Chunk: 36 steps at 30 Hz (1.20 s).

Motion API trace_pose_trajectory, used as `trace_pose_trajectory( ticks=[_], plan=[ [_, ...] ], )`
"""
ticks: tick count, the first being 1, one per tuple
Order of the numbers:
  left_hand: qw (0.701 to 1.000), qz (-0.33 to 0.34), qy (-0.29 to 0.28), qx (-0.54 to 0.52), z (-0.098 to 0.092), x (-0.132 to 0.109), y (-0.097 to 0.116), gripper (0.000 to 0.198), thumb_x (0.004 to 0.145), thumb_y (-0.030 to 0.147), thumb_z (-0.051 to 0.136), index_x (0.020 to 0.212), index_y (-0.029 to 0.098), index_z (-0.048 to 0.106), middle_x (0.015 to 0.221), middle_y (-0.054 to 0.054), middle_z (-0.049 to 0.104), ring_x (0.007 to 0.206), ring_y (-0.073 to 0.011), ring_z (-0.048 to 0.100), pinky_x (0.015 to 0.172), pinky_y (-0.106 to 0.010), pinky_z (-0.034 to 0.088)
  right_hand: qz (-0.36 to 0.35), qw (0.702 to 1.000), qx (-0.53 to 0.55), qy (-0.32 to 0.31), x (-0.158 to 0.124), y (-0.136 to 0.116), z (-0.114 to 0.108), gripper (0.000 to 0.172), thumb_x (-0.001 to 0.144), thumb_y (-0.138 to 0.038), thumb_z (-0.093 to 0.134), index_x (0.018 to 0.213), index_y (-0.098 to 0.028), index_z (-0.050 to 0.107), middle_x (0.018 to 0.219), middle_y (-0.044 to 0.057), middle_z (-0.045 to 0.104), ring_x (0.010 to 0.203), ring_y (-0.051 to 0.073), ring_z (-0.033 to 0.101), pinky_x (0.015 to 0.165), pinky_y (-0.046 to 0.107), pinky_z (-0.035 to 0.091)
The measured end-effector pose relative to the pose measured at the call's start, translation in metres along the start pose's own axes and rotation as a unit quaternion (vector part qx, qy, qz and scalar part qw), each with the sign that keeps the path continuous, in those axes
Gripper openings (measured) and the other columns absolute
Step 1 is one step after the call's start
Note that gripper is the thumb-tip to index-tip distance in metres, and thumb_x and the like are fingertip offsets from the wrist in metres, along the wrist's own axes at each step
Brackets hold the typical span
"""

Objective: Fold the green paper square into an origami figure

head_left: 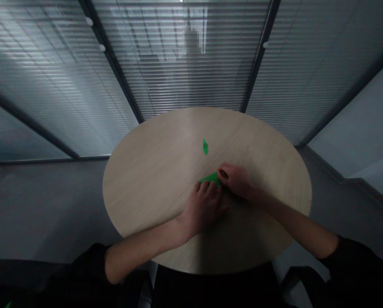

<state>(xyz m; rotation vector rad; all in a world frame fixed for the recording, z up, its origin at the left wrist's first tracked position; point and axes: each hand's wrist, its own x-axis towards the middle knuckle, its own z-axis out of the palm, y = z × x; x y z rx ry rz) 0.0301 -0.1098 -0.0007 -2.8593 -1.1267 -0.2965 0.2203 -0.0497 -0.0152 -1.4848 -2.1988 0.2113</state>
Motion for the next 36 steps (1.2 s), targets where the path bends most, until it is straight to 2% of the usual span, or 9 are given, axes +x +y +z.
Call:
trace_pose_trajectory(
  ticks=[4, 8, 14, 19, 24, 28, 30, 33, 36],
  plan=[
    [0.998, -0.044, -0.017, 0.037, -0.006, -0.003, 0.005, 0.061, 0.098, 0.065, 0.056, 0.129, 0.013, 0.069, 0.121, -0.023, 0.069, 0.11, -0.0428, 0.064, 0.095, -0.06, 0.05, -0.005, 1.0, -0.008, -0.004, 0.0, -0.001, 0.0, 0.017, 0.097, -0.021, 0.054, 0.084, -0.019, 0.064, 0.091, 0.008, 0.071, 0.077, 0.02, 0.058, 0.07, 0.032, 0.036],
    [0.994, -0.088, -0.046, 0.052, -0.013, -0.006, 0.011, 0.065, 0.097, 0.068, 0.054, 0.139, 0.019, 0.065, 0.126, -0.021, 0.068, 0.119, -0.0451, 0.061, 0.103, -0.066, 0.044, -0.002, 1.0, -0.016, -0.002, 0.0, -0.001, 0.001, 0.016, 0.097, -0.02, 0.054, 0.084, -0.019, 0.065, 0.088, 0.008, 0.071, 0.075, 0.019, 0.057, 0.069, 0.032, 0.035],
    [0.988, -0.106, -0.084, 0.07, -0.016, -0.007, 0.015, 0.088, 0.099, 0.077, 0.037, 0.136, 0.002, 0.065, 0.139, -0.027, 0.062, 0.131, -0.0472, 0.051, 0.115, -0.067, 0.034, -0.003, 1.0, -0.02, -0.001, 0.0, -0.001, 0.002, 0.016, 0.097, -0.019, 0.055, 0.085, -0.018, 0.065, 0.09, 0.007, 0.071, 0.077, 0.019, 0.058, 0.07, 0.031, 0.035],
    [0.985, -0.135, -0.099, 0.04, -0.022, -0.004, 0.014, 0.079, 0.098, 0.073, 0.047, 0.135, 0.006, 0.065, 0.141, -0.026, 0.061, 0.132, -0.0487, 0.051, 0.108, -0.067, 0.042, 0.001, 1.0, -0.02, -0.002, 0.0, -0.001, 0.001, 0.016, 0.097, -0.019, 0.055, 0.085, -0.018, 0.065, 0.089, 0.007, 0.071, 0.076, 0.018, 0.057, 0.07, 0.031, 0.034],
    [0.983, -0.153, -0.094, 0.032, -0.024, -0.006, 0.013, 0.078, 0.092, 0.076, 0.054, 0.133, 0.011, 0.066, 0.138, -0.026, 0.061, 0.132, -0.0529, 0.05, 0.102, -0.071, 0.044, 0.002, 1.0, -0.017, -0.004, 0.001, 0.0, 0.003, 0.014, 0.096, -0.018, 0.057, 0.084, -0.019, 0.065, 0.088, 0.007, 0.07, 0.076, 0.018, 0.057, 0.069, 0.031, 0.034],
    [0.989, -0.132, -0.046, 0.05, -0.017, -0.007, 0.008, 0.082, 0.091, 0.078, 0.054, 0.13, 0.008, 0.068, 0.136, -0.029, 0.062, 0.137, -0.0537, 0.047, 0.113, -0.076, 0.031, 0.004, 1.0, -0.014, -0.003, 0.001, 0.001, 0.004, 0.015, 0.096, -0.019, 0.056, 0.085, -0.018, 0.065, 0.089, 0.007, 0.07, 0.075, 0.018, 0.056, 0.069, 0.031, 0.033],
    [0.993, -0.108, -0.028, 0.04, -0.011, -0.005, 0.005, 0.082, 0.094, 0.075, 0.052, 0.131, 0.003, 0.066, 0.142, -0.03, 0.059, 0.139, -0.0497, 0.047, 0.12, -0.071, 0.028, 0.006, 1.0, -0.01, -0.005, 0.001, 0.0, 0.004, 0.015, 0.096, -0.02, 0.055, 0.085, -0.018, 0.065, 0.088, 0.007, 0.07, 0.074, 0.018, 0.056, 0.069, 0.031, 0.033],
    [0.999, -0.038, -0.03, -0.021, -0.002, 0.002, -0.001, 0.075, 0.101, 0.065, 0.049, 0.141, 0.002, 0.058, 0.143, -0.025, 0.061, 0.137, -0.0385, 0.054, 0.122, -0.052, 0.036, 0.008, 1.0, -0.001, -0.011, 0.001, -0.001, 0.003, 0.015, 0.096, -0.019, 0.055, 0.085, -0.018, 0.065, 0.088, 0.007, 0.071, 0.075, 0.018, 0.056, 0.069, 0.031, 0.033],
    [0.998, -0.017, -0.022, -0.056, 0.004, 0.008, -0.005, 0.074, 0.102, 0.063, 0.049, 0.144, 0.003, 0.055, 0.147, -0.023, 0.059, 0.139, -0.0356, 0.054, 0.121, -0.046, 0.038, 0.016, 1.0, 0.01, -0.014, 0.002, 0.0, 0.002, 0.016, 0.095, -0.02, 0.054, 0.083, -0.018, 0.065, 0.087, 0.007, 0.071, 0.075, 0.018, 0.057, 0.069, 0.031, 0.034]
  ],
)
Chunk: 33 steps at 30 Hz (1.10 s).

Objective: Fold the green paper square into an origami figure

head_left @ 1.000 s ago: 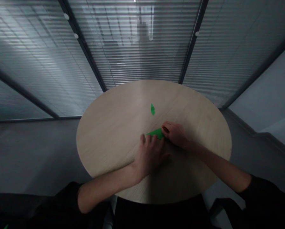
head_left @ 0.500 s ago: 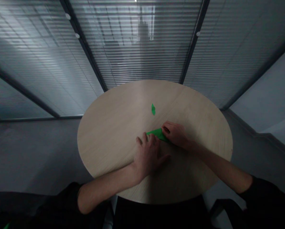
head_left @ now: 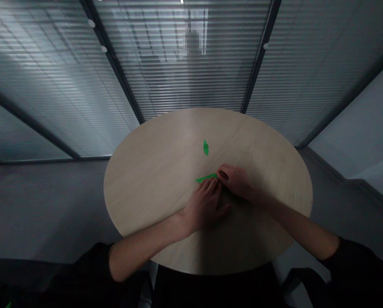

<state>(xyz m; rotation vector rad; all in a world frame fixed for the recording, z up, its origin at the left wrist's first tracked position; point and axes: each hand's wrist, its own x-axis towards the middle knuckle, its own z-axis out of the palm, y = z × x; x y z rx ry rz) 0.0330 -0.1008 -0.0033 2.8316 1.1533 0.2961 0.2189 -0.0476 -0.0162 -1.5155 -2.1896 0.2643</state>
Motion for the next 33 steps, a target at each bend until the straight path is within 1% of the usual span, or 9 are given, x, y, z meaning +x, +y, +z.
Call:
trace_pose_trajectory(
  ticks=[4, 7, 11, 19, 21, 24, 26, 29, 33],
  plan=[
    [1.0, 0.005, -0.008, 0.0, 0.002, -0.002, 0.001, 0.078, 0.102, 0.064, 0.048, 0.146, 0.001, 0.052, 0.151, -0.024, 0.056, 0.143, -0.0371, 0.05, 0.122, -0.047, 0.037, 0.013, 1.0, 0.019, 0.0, 0.002, 0.001, -0.001, 0.013, 0.093, -0.023, 0.059, 0.083, -0.018, 0.065, 0.082, 0.006, 0.07, 0.073, 0.018, 0.058, 0.069, 0.03, 0.036],
    [1.0, 0.027, -0.015, 0.007, -0.001, -0.008, 0.004, 0.076, 0.101, 0.063, 0.05, 0.142, 0.0, 0.056, 0.144, -0.024, 0.061, 0.139, -0.039, 0.051, 0.12, -0.049, 0.039, 0.013, 0.999, 0.031, -0.004, 0.003, 0.001, -0.003, 0.013, 0.092, -0.024, 0.06, 0.081, -0.018, 0.065, 0.079, 0.005, 0.068, 0.071, 0.017, 0.057, 0.069, 0.029, 0.037],
    [0.999, 0.043, -0.021, -0.01, -0.006, -0.013, 0.006, 0.066, 0.099, 0.06, 0.056, 0.135, 0.005, 0.062, 0.131, -0.02, 0.066, 0.127, -0.0384, 0.056, 0.113, -0.049, 0.045, 0.016, 0.999, 0.042, -0.005, 0.003, 0.0, -0.004, 0.013, 0.091, -0.023, 0.06, 0.08, -0.019, 0.064, 0.077, 0.004, 0.066, 0.067, 0.016, 0.054, 0.067, 0.029, 0.036],
    [0.998, 0.05, -0.017, -0.031, -0.009, -0.012, 0.006, 0.057, 0.098, 0.06, 0.058, 0.136, 0.017, 0.064, 0.135, -0.017, 0.061, 0.128, -0.0395, 0.052, 0.112, -0.056, 0.043, 0.012, 0.998, 0.056, -0.007, 0.003, 0.003, -0.002, 0.015, 0.093, -0.026, 0.06, 0.081, -0.019, 0.065, 0.077, 0.004, 0.067, 0.069, 0.016, 0.056, 0.067, 0.029, 0.037],
    [0.999, 0.041, -0.017, -0.029, -0.009, -0.012, 0.007, 0.061, 0.097, 0.063, 0.057, 0.137, 0.016, 0.063, 0.134, -0.017, 0.061, 0.127, -0.0391, 0.052, 0.112, -0.056, 0.043, 0.012, 0.998, 0.057, -0.006, 0.003, 0.003, -0.002, 0.015, 0.093, -0.026, 0.06, 0.081, -0.018, 0.065, 0.078, 0.004, 0.068, 0.069, 0.017, 0.056, 0.068, 0.029, 0.037],
    [1.0, 0.016, -0.016, -0.022, -0.008, -0.011, 0.009, 0.076, 0.095, 0.069, 0.057, 0.14, 0.008, 0.059, 0.133, -0.02, 0.062, 0.124, -0.0397, 0.053, 0.113, -0.054, 0.042, 0.01, 0.998, 0.059, -0.009, 0.003, 0.003, -0.003, 0.015, 0.093, -0.027, 0.06, 0.08, -0.019, 0.065, 0.078, 0.004, 0.068, 0.069, 0.016, 0.056, 0.068, 0.029, 0.038],
    [0.999, 0.021, -0.02, -0.018, -0.008, -0.011, 0.01, 0.076, 0.095, 0.069, 0.057, 0.141, 0.008, 0.059, 0.134, -0.02, 0.061, 0.124, -0.0402, 0.052, 0.113, -0.055, 0.041, 0.01, 0.998, 0.06, -0.011, 0.003, 0.002, -0.004, 0.016, 0.093, -0.027, 0.06, 0.08, -0.019, 0.065, 0.077, 0.003, 0.068, 0.068, 0.016, 0.055, 0.068, 0.029, 0.038],
    [0.999, 0.043, -0.026, -0.013, -0.01, -0.011, 0.01, 0.071, 0.096, 0.067, 0.056, 0.143, 0.014, 0.06, 0.139, -0.019, 0.058, 0.127, -0.0409, 0.05, 0.113, -0.057, 0.04, 0.013, 0.998, 0.06, -0.01, 0.003, 0.0, -0.005, 0.015, 0.093, -0.026, 0.06, 0.08, -0.019, 0.064, 0.078, 0.004, 0.068, 0.068, 0.016, 0.056, 0.067, 0.029, 0.038],
    [0.998, 0.056, -0.023, -0.018, -0.011, -0.014, 0.01, 0.062, 0.097, 0.069, 0.053, 0.141, 0.027, 0.063, 0.138, -0.016, 0.057, 0.128, -0.0409, 0.05, 0.111, -0.06, 0.039, 0.017, 0.998, 0.056, -0.004, 0.003, 0.001, -0.003, 0.014, 0.092, -0.025, 0.061, 0.081, -0.019, 0.065, 0.079, 0.005, 0.069, 0.07, 0.017, 0.058, 0.067, 0.029, 0.037]
  ],
)
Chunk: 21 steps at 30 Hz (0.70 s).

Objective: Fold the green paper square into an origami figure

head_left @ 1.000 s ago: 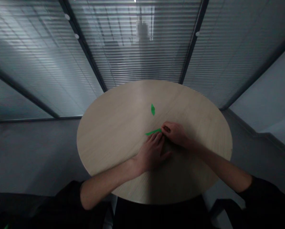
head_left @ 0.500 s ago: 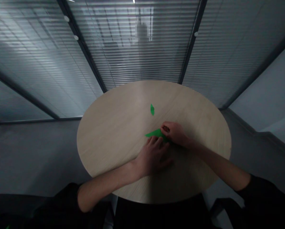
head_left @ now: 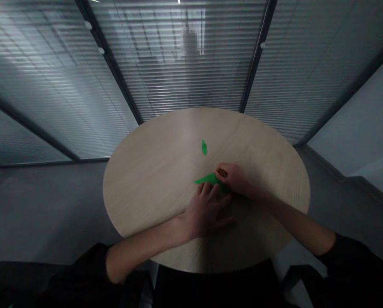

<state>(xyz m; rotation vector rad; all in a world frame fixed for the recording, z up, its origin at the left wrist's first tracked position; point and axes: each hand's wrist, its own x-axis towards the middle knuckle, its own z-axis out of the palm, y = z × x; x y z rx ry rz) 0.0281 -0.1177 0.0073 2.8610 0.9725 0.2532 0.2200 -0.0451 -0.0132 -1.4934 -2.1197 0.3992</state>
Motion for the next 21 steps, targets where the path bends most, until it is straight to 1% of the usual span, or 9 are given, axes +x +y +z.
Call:
trace_pose_trajectory(
  ticks=[2, 3, 7, 9, 12, 14, 17, 21],
  plan=[
    [1.0, 0.004, 0.004, -0.004, 0.001, -0.001, 0.0, 0.06, 0.097, 0.07, 0.052, 0.14, 0.03, 0.064, 0.136, -0.016, 0.058, 0.126, -0.0402, 0.051, 0.111, -0.06, 0.04, 0.001, 1.0, 0.0, 0.002, 0.0, 0.001, 0.001, 0.013, 0.092, -0.026, 0.06, 0.082, -0.019, 0.065, 0.08, 0.005, 0.069, 0.071, 0.017, 0.059, 0.068, 0.029, 0.037],
    [1.0, 0.003, 0.006, -0.006, 0.002, -0.001, -0.001, 0.061, 0.097, 0.069, 0.053, 0.141, 0.028, 0.063, 0.136, -0.016, 0.058, 0.126, -0.0398, 0.051, 0.111, -0.06, 0.04, 0.0, 1.0, 0.0, 0.002, 0.0, 0.002, 0.002, 0.013, 0.092, -0.026, 0.06, 0.082, -0.019, 0.065, 0.08, 0.005, 0.069, 0.071, 0.017, 0.058, 0.068, 0.029, 0.037],
    [0.999, -0.031, 0.01, -0.02, 0.004, -0.001, -0.002, 0.077, 0.094, 0.068, 0.058, 0.142, 0.007, 0.058, 0.134, -0.02, 0.06, 0.126, -0.0378, 0.051, 0.117, -0.052, 0.038, -0.004, 1.0, 0.001, -0.001, 0.0, 0.002, 0.0, 0.015, 0.092, -0.026, 0.06, 0.08, -0.018, 0.064, 0.076, 0.003, 0.066, 0.068, 0.016, 0.055, 0.066, 0.028, 0.037],
    [0.999, -0.04, 0.003, -0.019, 0.003, 0.0, -0.001, 0.077, 0.094, 0.067, 0.058, 0.14, 0.005, 0.058, 0.134, -0.021, 0.061, 0.126, -0.0379, 0.051, 0.117, -0.051, 0.039, -0.006, 1.0, 0.002, -0.003, 0.0, 0.001, -0.001, 0.015, 0.092, -0.026, 0.06, 0.08, -0.018, 0.064, 0.076, 0.003, 0.066, 0.068, 0.016, 0.055, 0.066, 0.028, 0.037],
    [0.999, -0.052, -0.009, 0.0, -0.003, -0.002, 0.002, 0.073, 0.094, 0.068, 0.058, 0.139, 0.011, 0.061, 0.134, -0.019, 0.061, 0.124, -0.0408, 0.051, 0.112, -0.058, 0.041, -0.005, 1.0, 0.001, -0.001, 0.0, 0.0, -0.002, 0.014, 0.092, -0.025, 0.06, 0.081, -0.018, 0.065, 0.077, 0.003, 0.067, 0.068, 0.016, 0.055, 0.067, 0.028, 0.037],
    [0.996, -0.082, -0.013, 0.016, -0.007, -0.005, 0.004, 0.071, 0.091, 0.07, 0.06, 0.14, 0.017, 0.062, 0.131, -0.019, 0.061, 0.119, -0.0432, 0.053, 0.106, -0.063, 0.043, -0.002, 1.0, -0.002, 0.002, 0.0, 0.0, -0.001, 0.013, 0.092, -0.025, 0.06, 0.081, -0.019, 0.065, 0.076, 0.003, 0.067, 0.068, 0.016, 0.055, 0.067, 0.029, 0.036],
    [0.992, -0.119, -0.019, 0.044, -0.011, -0.008, 0.008, 0.071, 0.089, 0.074, 0.06, 0.144, 0.028, 0.061, 0.133, -0.019, 0.06, 0.12, -0.0479, 0.051, 0.103, -0.072, 0.039, -0.001, 1.0, -0.008, 0.007, 0.001, 0.001, 0.001, 0.014, 0.092, -0.027, 0.061, 0.081, -0.019, 0.065, 0.077, 0.003, 0.066, 0.069, 0.017, 0.055, 0.067, 0.029, 0.035],
    [0.988, -0.138, -0.015, 0.07, -0.012, -0.01, 0.01, 0.072, 0.088, 0.077, 0.059, 0.145, 0.033, 0.061, 0.129, -0.02, 0.061, 0.121, -0.0506, 0.051, 0.102, -0.078, 0.033, -0.002, 1.0, -0.011, 0.007, 0.001, 0.001, 0.0, 0.014, 0.091, -0.026, 0.061, 0.081, -0.019, 0.066, 0.077, 0.004, 0.067, 0.07, 0.017, 0.055, 0.067, 0.029, 0.035]
  ],
)
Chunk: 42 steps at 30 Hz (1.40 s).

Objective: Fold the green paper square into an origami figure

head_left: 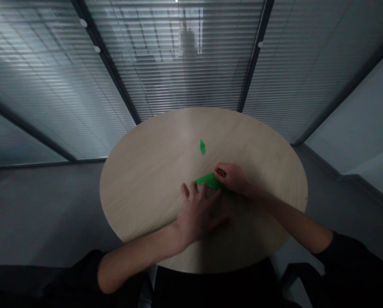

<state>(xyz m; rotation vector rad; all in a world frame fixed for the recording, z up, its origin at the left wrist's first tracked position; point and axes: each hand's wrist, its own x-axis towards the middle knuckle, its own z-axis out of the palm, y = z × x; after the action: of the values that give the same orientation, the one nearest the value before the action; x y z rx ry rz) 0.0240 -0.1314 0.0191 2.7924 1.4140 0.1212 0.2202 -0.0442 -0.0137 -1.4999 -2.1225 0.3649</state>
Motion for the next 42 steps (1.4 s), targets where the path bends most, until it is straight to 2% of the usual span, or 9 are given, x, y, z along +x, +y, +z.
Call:
trace_pose_trajectory(
  ticks=[4, 11, 16, 22, 25, 28, 30, 33, 42],
  plan=[
    [1.0, 0.004, 0.006, 0.005, 0.003, 0.0, 0.0, 0.075, 0.085, 0.081, 0.059, 0.143, 0.033, 0.062, 0.128, -0.02, 0.062, 0.12, -0.051, 0.051, 0.103, -0.079, 0.032, -0.001, 1.0, 0.001, -0.002, 0.0, -0.002, -0.002, 0.014, 0.092, -0.025, 0.06, 0.081, -0.019, 0.065, 0.078, 0.004, 0.068, 0.07, 0.017, 0.056, 0.067, 0.029, 0.036],
    [1.0, -0.01, 0.019, 0.01, 0.008, 0.0, -0.001, 0.091, 0.089, 0.082, 0.051, 0.139, 0.007, 0.062, 0.131, -0.025, 0.062, 0.12, -0.0483, 0.051, 0.11, -0.071, 0.034, -0.005, 1.0, 0.001, 0.001, 0.0, -0.001, -0.001, 0.016, 0.092, -0.027, 0.06, 0.079, -0.019, 0.064, 0.074, 0.003, 0.065, 0.066, 0.016, 0.053, 0.065, 0.029, 0.034],
    [1.0, -0.01, 0.012, 0.014, 0.002, 0.001, -0.002, 0.084, 0.087, 0.081, 0.056, 0.135, 0.012, 0.064, 0.12, -0.021, 0.065, 0.115, -0.0447, 0.055, 0.109, -0.069, 0.037, -0.004, 1.0, 0.001, 0.002, 0.0, -0.002, -0.001, 0.016, 0.092, -0.026, 0.059, 0.078, -0.019, 0.064, 0.074, 0.002, 0.065, 0.065, 0.016, 0.053, 0.065, 0.029, 0.034],
    [1.0, -0.008, 0.019, 0.001, 0.0, 0.002, -0.007, 0.08, 0.086, 0.081, 0.058, 0.127, 0.014, 0.068, 0.12, -0.022, 0.064, 0.117, -0.0451, 0.056, 0.109, -0.07, 0.036, -0.003, 1.0, 0.0, -0.002, 0.001, -0.002, -0.001, 0.016, 0.092, -0.027, 0.06, 0.08, -0.019, 0.065, 0.076, 0.004, 0.067, 0.067, 0.016, 0.054, 0.066, 0.03, 0.035],
    [0.999, 0.006, 0.033, -0.023, 0.007, 0.008, -0.011, 0.075, 0.091, 0.074, 0.056, 0.127, 0.009, 0.067, 0.131, -0.024, 0.061, 0.126, -0.0448, 0.053, 0.115, -0.066, 0.035, -0.002, 1.0, 0.0, -0.007, 0.0, -0.003, -0.002, 0.015, 0.092, -0.026, 0.061, 0.08, -0.019, 0.066, 0.077, 0.004, 0.068, 0.067, 0.016, 0.054, 0.065, 0.03, 0.034],
    [0.996, 0.055, 0.045, -0.055, 0.015, 0.018, -0.015, 0.073, 0.099, 0.061, 0.055, 0.143, 0.002, 0.054, 0.149, -0.026, 0.053, 0.14, -0.0388, 0.048, 0.123, -0.053, 0.033, -0.004, 1.0, 0.006, -0.018, -0.001, -0.004, -0.004, 0.014, 0.093, -0.025, 0.062, 0.082, -0.017, 0.069, 0.078, 0.005, 0.069, 0.068, 0.016, 0.055, 0.065, 0.029, 0.035],
    [0.995, 0.064, 0.03, -0.072, 0.02, 0.024, -0.016, 0.073, 0.102, 0.057, 0.053, 0.147, 0.001, 0.05, 0.153, -0.025, 0.052, 0.143, -0.0365, 0.048, 0.121, -0.047, 0.038, -0.004, 1.0, 0.009, -0.021, -0.001, -0.004, -0.004, 0.015, 0.093, -0.025, 0.062, 0.083, -0.017, 0.069, 0.078, 0.005, 0.069, 0.068, 0.016, 0.056, 0.065, 0.029, 0.036],
    [0.995, 0.06, 0.017, -0.073, 0.023, 0.024, -0.016, 0.076, 0.101, 0.06, 0.052, 0.148, 0.0, 0.05, 0.152, -0.024, 0.055, 0.14, -0.0373, 0.052, 0.12, -0.046, 0.04, -0.003, 1.0, 0.012, -0.021, 0.0, -0.002, -0.003, 0.016, 0.093, -0.025, 0.062, 0.081, -0.017, 0.069, 0.076, 0.004, 0.069, 0.067, 0.015, 0.055, 0.065, 0.029, 0.036],
    [0.994, 0.092, -0.003, -0.062, 0.014, 0.005, -0.008, 0.061, 0.099, 0.055, 0.06, 0.13, 0.003, 0.066, 0.131, -0.021, 0.067, 0.125, -0.0377, 0.058, 0.112, -0.048, 0.047, -0.003, 1.0, 0.019, -0.022, 0.001, 0.0, -0.002, 0.017, 0.093, -0.027, 0.062, 0.08, -0.017, 0.068, 0.076, 0.004, 0.067, 0.067, 0.015, 0.055, 0.065, 0.028, 0.035]
  ],
)
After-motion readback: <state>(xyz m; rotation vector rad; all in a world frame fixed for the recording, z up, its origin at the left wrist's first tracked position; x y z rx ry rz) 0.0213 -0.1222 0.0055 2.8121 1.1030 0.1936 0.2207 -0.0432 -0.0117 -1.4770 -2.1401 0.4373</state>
